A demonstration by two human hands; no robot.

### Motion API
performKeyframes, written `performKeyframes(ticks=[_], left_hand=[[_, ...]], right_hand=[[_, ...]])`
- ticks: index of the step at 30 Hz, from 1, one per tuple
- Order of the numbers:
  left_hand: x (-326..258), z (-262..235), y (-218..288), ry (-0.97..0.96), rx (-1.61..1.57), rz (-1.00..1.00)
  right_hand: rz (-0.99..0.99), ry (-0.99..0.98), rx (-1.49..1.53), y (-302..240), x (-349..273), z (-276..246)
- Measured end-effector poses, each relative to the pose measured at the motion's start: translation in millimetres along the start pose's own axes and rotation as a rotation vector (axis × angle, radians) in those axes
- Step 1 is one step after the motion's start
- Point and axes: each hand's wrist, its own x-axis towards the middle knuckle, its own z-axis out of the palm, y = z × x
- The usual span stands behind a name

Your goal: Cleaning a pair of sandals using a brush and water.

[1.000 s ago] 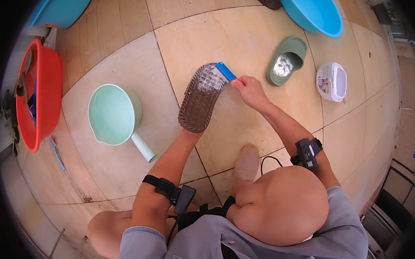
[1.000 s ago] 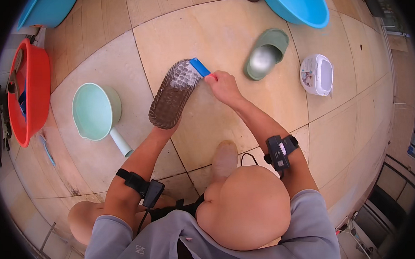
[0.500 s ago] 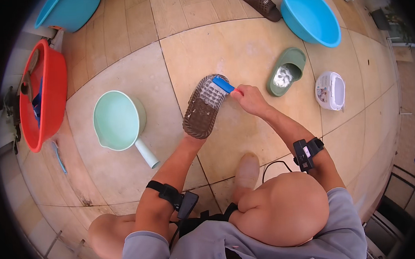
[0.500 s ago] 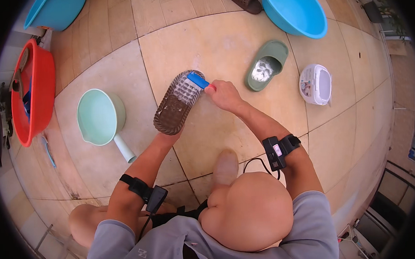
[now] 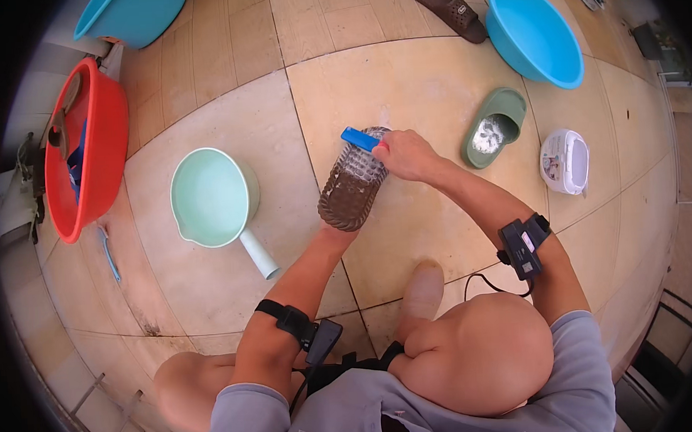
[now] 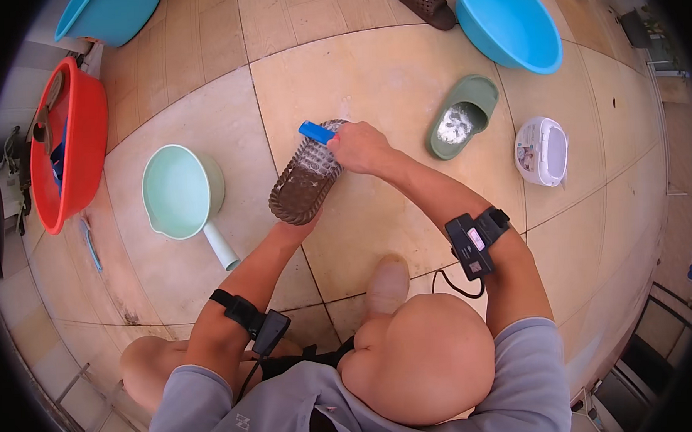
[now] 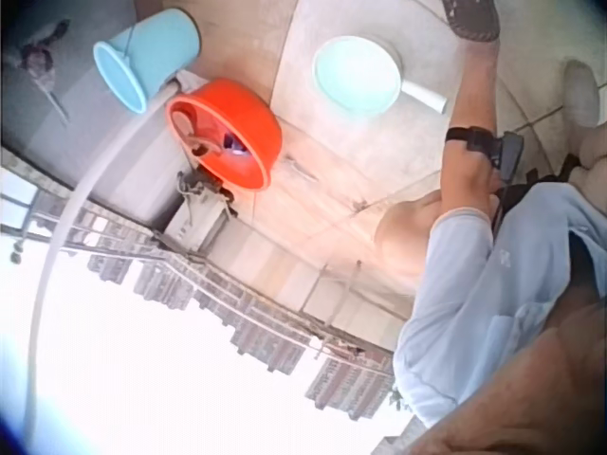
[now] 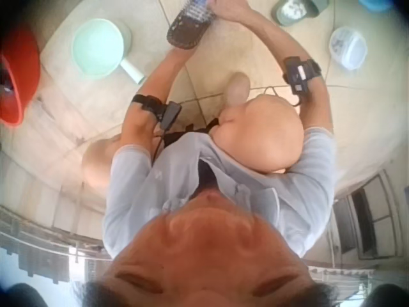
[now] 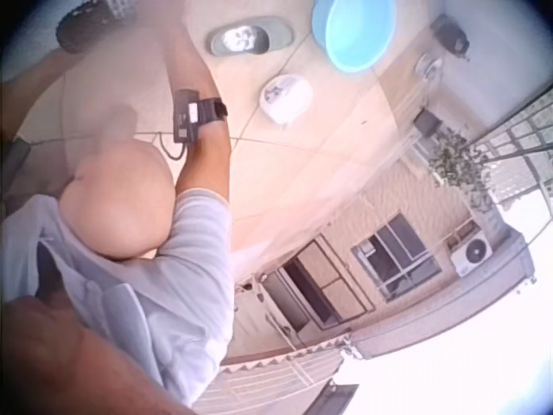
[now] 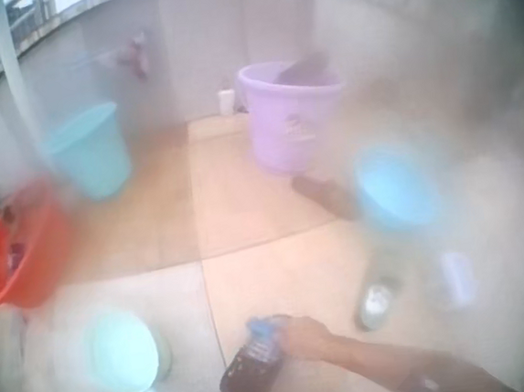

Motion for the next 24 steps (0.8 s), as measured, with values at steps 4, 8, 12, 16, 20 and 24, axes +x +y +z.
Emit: performKeyframes(ticks=[4,8,12,16,20,24], left_hand=[[4.8,-6.1,6.9,-0.286,-0.384,-0.180],[0.9,-11.1,8.6,-0.051,-0.060,-0.057],[15.6,-8.9,13.2,-0.088,-0.641,-0.222],[3.7,-12.9,6.8,-0.081,-0.254,-0.010],[4.4,-4.5,12.0,-0.067,-0.764,-0.259],[-2.2,0.0,-0.4,-0.298,-0.479,-0.158]], right_hand=[[-0.269,-0.076,-0.042,-4.5,-10.4,5.6],[-0.101,-0.045,-0.005,4.8,-26.4,14.3],[-0.146,0.043,-0.045,33.8,-22.5,3.8],[-0.223,-0.040,0.020,-2.7,-49.8,20.6],[0.003,0.140,-0.013,23.5,-22.7,10.5],[-0.255,-0.021,-0.061,5.9,-28.1,18.8]])
